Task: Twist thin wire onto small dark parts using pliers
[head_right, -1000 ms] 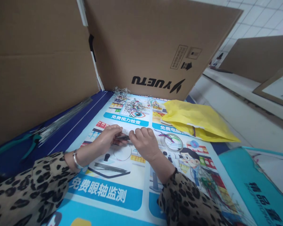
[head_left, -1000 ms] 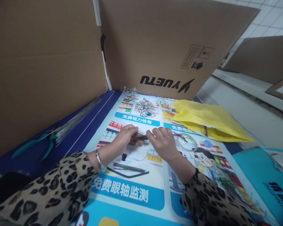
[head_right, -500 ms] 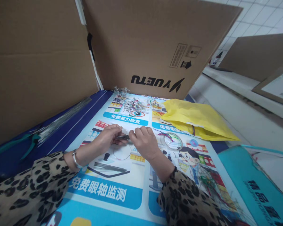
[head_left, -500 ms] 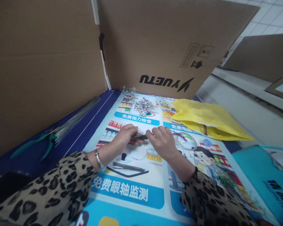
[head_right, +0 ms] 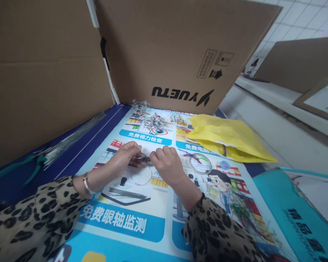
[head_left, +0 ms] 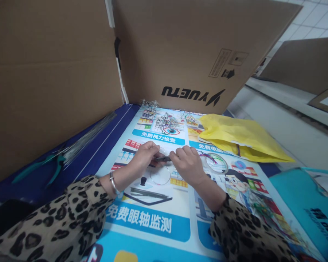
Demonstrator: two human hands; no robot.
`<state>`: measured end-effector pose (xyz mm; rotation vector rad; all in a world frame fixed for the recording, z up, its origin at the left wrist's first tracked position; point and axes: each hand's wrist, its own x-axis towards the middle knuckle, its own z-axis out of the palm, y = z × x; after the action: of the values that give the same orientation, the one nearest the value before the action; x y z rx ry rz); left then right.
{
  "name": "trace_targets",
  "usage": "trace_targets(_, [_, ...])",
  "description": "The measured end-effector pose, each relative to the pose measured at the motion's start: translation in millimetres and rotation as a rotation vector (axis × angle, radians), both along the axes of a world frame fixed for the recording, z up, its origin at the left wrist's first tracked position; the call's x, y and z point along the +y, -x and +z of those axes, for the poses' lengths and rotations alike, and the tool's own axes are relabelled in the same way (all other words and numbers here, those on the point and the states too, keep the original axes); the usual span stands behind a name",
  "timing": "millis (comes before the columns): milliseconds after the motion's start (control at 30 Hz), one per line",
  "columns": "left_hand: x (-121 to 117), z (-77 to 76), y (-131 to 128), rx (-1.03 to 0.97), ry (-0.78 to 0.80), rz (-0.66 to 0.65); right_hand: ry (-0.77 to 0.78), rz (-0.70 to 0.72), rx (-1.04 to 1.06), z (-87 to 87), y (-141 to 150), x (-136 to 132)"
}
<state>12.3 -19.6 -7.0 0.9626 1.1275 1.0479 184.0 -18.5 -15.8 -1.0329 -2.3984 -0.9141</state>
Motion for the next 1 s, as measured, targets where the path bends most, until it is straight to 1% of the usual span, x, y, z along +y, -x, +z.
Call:
trace_targets(200, [2.5,-1.8,1.1,0.083,-0.068,0.003,0.004,0.002,0.011,-0.9,0.6,0.6])
trace_targets(367, [2.6,-2.0,2.1,0.145,-0.137,-0.019,0.052,-0.002,0.005,-1.2,1.4,-0.3])
trace_targets(500, [3.4,-4.0,4.1,0.221,-0.231,-0.057,0.083,-0.018,-0.01,-2.9,1.6,-0.7])
trace_targets(633, [5.0,-8.8,7.3,0.344,-0.342,-0.081,0.132,-0.032,-0.013,-6.0,1.4,-0.9])
trace_targets(733, [5.1,-9.7,9.2,0.447,-0.42,-0.094,0.187,-0.048,-0.014,-7.8,1.2,-1.5])
trace_targets(833, [4.2,-7.1,10.5,0.531,-0.49,-0.122,0.27,-0.082,-0.028,-7.3,1.6,-2.7])
trace_targets(1000, [2.7,-0.9,12.5,0.688,-0.599,-0.186,0.459,-0.181,-0.049,1.8,4.3,-5.8])
